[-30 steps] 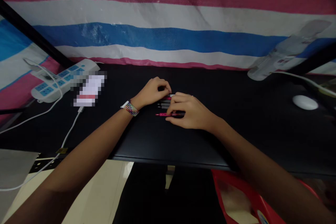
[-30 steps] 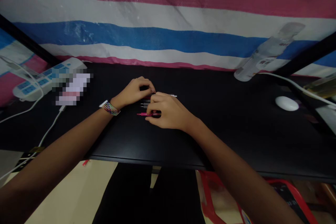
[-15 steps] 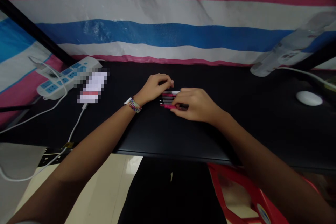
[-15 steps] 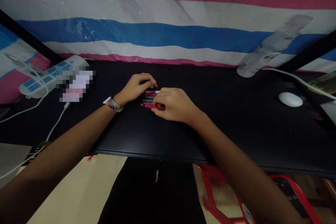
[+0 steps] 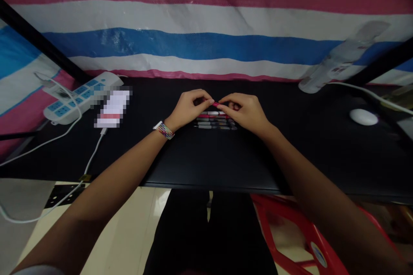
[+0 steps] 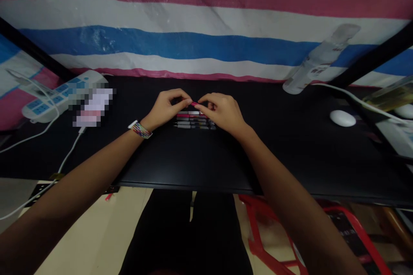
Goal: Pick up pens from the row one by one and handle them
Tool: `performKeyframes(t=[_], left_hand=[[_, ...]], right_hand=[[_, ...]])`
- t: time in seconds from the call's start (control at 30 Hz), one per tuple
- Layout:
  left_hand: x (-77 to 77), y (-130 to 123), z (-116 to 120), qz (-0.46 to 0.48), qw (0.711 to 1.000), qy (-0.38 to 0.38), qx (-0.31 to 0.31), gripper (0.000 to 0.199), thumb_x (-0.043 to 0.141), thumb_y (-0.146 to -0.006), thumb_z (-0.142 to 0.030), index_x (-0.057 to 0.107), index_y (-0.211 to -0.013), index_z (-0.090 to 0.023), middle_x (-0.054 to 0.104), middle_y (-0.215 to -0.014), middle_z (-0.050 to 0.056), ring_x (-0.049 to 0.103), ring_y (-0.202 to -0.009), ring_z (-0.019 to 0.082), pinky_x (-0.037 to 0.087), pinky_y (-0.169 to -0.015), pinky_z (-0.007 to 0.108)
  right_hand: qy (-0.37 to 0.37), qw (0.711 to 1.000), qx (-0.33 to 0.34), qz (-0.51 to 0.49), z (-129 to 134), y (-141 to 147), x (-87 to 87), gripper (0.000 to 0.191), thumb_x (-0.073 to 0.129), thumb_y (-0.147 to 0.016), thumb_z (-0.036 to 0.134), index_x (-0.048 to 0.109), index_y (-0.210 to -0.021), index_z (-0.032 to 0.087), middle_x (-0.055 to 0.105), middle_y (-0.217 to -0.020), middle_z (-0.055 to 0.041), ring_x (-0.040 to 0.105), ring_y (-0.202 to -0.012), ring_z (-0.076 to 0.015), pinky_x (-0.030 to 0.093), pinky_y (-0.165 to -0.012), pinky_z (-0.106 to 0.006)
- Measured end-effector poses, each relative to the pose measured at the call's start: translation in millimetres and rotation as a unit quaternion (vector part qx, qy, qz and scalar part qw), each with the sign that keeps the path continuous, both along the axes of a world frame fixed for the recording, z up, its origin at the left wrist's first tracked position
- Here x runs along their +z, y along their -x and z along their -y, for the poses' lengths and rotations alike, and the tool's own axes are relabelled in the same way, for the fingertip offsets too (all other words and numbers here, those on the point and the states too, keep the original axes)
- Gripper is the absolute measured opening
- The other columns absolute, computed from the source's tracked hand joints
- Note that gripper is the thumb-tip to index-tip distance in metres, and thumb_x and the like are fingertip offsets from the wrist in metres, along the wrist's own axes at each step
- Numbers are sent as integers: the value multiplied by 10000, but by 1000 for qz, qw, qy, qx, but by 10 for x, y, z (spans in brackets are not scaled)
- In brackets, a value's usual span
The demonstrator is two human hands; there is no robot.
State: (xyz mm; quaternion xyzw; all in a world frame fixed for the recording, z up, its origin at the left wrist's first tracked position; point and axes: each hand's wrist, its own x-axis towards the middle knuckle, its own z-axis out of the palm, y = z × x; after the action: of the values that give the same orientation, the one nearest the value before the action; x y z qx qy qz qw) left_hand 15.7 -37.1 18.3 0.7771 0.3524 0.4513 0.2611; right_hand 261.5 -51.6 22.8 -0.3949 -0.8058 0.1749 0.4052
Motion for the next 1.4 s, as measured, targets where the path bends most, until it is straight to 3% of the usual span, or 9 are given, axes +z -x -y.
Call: performKeyframes(t=[0.13, 0.33, 0.67, 0.83, 0.97, 1.07, 1.2, 1.33, 1.4], left_hand=[[-60, 40, -82, 31, 999, 0, 32, 186, 767, -1021, -355, 782, -908, -208, 751, -844, 35, 642, -771, 173, 474, -722, 312], [-118, 52, -137, 93, 995, 19, 39, 108, 768, -1010, -302, 741, -966, -207, 712, -894, 30, 638, -793, 153, 491, -725, 282], [-152, 62, -166, 101, 991, 63, 65, 551, 620, -1133, -559, 685, -722, -197, 536, -576, -18, 497, -540, 112, 396, -562, 266], [-101, 48, -139, 124, 990, 47, 45, 298, 890, -952, -485, 789, -1042, -219, 684, -765, -13, 594, -645, 116, 469, -641, 261], [-91, 52, -141, 93, 992, 67, 55, 394, 720, -1079, -524, 756, -857, -201, 620, -638, -8, 561, -583, 122, 447, -607, 273], [-95, 55, -151, 114, 990, 62, 53, 277, 878, -963, -460, 768, -1017, -212, 675, -748, -8, 608, -652, 125, 477, -638, 260], [-100, 67, -164, 96, 991, 76, 48, 415, 718, -1077, -553, 727, -860, -199, 641, -672, 2, 590, -616, 125, 471, -628, 271], [-108, 73, -180, 124, 990, 58, 45, 344, 932, -907, -485, 735, -1005, -221, 671, -746, -20, 617, -658, 124, 495, -666, 267], [-108, 74, -184, 109, 991, 61, 47, 343, 845, -982, -519, 717, -882, -217, 621, -674, -23, 571, -604, 119, 466, -631, 273]], right_hand=[[137, 977, -25, -160, -106, -23, -31, 240, 888, -911, 451, 848, -829, 230, 632, -639, 2, 503, -595, -142, 368, -586, -316], [292, 884, 12, -364, -234, -7, -65, 238, 988, -758, 397, 842, -821, 219, 671, -699, -4, 533, -583, -106, 422, -504, -255], [251, 887, 9, -389, -225, 56, -105, 306, 1058, -708, 393, 870, -887, 232, 733, -745, -6, 682, -656, -140, 667, -678, -317], [246, 882, 7, -403, -248, 72, -142, 331, 1050, -733, 450, 850, -890, 237, 718, -769, 0, 645, -638, -127, 670, -634, -314], [258, 878, 15, -403, -269, 64, -169, 375, 1057, -717, 468, 846, -927, 240, 711, -762, 7, 676, -690, -144, 716, -721, -348], [261, 874, 20, -409, -271, 68, -182, 393, 1060, -710, 474, 844, -948, 248, 727, -792, 7, 694, -729, -151, 736, -781, -374], [271, 867, 26, -418, -264, 72, -182, 395, 1067, -687, 427, 854, -968, 249, 726, -776, 7, 709, -765, -164, 742, -820, -392], [278, 865, 15, -418, -259, 67, -166, 370, 1050, -699, 393, 847, -972, 247, 736, -816, 1, 710, -784, -166, 741, -842, -405], [279, 864, 11, -419, -259, 65, -161, 351, 1043, -711, 381, 846, -968, 246, 730, -812, -3, 705, -782, -166, 739, -840, -400]])
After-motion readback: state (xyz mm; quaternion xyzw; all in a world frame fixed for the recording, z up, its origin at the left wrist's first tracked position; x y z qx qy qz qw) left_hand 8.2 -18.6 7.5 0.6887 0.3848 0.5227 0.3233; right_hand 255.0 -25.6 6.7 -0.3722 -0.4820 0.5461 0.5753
